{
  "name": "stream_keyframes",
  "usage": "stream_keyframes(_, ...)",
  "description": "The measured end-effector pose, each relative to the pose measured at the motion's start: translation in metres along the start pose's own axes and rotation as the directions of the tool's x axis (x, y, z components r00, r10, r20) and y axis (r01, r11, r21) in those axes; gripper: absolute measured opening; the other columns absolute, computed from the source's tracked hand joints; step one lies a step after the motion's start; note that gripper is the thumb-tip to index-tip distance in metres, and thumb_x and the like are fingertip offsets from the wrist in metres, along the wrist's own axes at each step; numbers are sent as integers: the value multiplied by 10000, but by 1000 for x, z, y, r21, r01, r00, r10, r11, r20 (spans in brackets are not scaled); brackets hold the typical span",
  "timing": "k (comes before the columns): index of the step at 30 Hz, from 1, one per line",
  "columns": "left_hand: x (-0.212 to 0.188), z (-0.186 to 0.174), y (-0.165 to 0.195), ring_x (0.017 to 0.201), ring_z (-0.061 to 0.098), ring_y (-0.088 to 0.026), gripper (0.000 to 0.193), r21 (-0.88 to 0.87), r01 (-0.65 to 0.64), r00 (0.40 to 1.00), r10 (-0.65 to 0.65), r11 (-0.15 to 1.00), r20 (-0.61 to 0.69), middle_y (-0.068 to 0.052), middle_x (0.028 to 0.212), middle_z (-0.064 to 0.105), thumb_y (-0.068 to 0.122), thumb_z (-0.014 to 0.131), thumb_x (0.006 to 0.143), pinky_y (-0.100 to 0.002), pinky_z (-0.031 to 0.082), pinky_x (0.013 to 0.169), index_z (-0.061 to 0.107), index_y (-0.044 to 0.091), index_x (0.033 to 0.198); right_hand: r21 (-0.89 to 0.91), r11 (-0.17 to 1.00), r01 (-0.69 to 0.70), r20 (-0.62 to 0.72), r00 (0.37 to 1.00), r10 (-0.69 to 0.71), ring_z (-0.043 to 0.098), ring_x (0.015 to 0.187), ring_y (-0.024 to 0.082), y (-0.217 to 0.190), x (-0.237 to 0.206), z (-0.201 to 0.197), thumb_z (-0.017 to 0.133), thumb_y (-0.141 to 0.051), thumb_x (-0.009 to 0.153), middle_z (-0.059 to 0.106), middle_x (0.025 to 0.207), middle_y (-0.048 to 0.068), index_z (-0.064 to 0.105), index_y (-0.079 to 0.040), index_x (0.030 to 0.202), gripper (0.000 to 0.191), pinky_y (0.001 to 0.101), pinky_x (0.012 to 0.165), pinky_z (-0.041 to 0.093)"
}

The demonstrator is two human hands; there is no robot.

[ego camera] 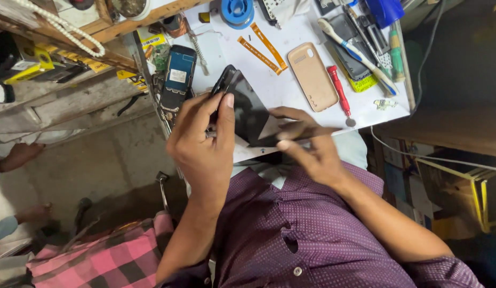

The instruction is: The person works on a disassembled smartphone at a cluttered repair bench. They peel a black protective sheet from a new screen, pry the battery with a metal spudger, lift the old screen assembly, peel its copper heat-dissipation layer, spray liquid onto the new screen, and press a new ESD sticker sheet onto the phone body.

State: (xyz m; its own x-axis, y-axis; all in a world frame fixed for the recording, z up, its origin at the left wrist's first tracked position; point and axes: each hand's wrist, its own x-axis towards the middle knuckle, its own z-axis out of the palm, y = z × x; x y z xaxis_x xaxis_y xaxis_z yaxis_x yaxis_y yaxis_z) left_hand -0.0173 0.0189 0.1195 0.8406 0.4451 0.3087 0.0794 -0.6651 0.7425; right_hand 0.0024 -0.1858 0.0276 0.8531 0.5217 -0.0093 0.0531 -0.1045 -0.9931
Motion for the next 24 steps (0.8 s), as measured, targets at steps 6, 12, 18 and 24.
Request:
stream_keyframes(6,-5,-16,7,1082,748,-264,311,-48,-115,983,120,992,137,-165,1405,634,-14,606,1006,-342,598,908,690,-27,1304,-227,973,-38,-382,922,-53,713,788,233,21,4,15,658,14,999,760,955,161,703,-23,1103,119,314,643,548)
stream_keyframes(12,-10,-31,15,1023,758,-288,398,-47,-65,957,76,997,281,-220,1497,577,-52,567,901,-344,592,824,673,-42,1284,-421,906,-38,-273,958,-87,765,914,237,-12,14,0,695,-33,1020,729,1067,144,593,23,1352,352,319,795,599)
stream_keyframes(18,-20,-23,27,1247,712,-340,315,-37,-191,944,194,981,268,-192,1549,529,18,675,1000,-352,611,957,669,-21,1312,-565,729,387,33,893,-449,684,1135,441,-62,23,2,817,-235,814,583,1347,265,609,28,1298,589,418,918,589)
stream_keyframes(24,-12,-22,28,1304,572,-369,317,110,-455,857,401,884,324,-177,1493,517,148,767,985,-488,479,1095,681,-25,1237,-577,732,363,19,901,-432,749,1069,328,-53,19,-6,795,-129,952,672,1331,193,656,-21,1335,422,356,853,620)
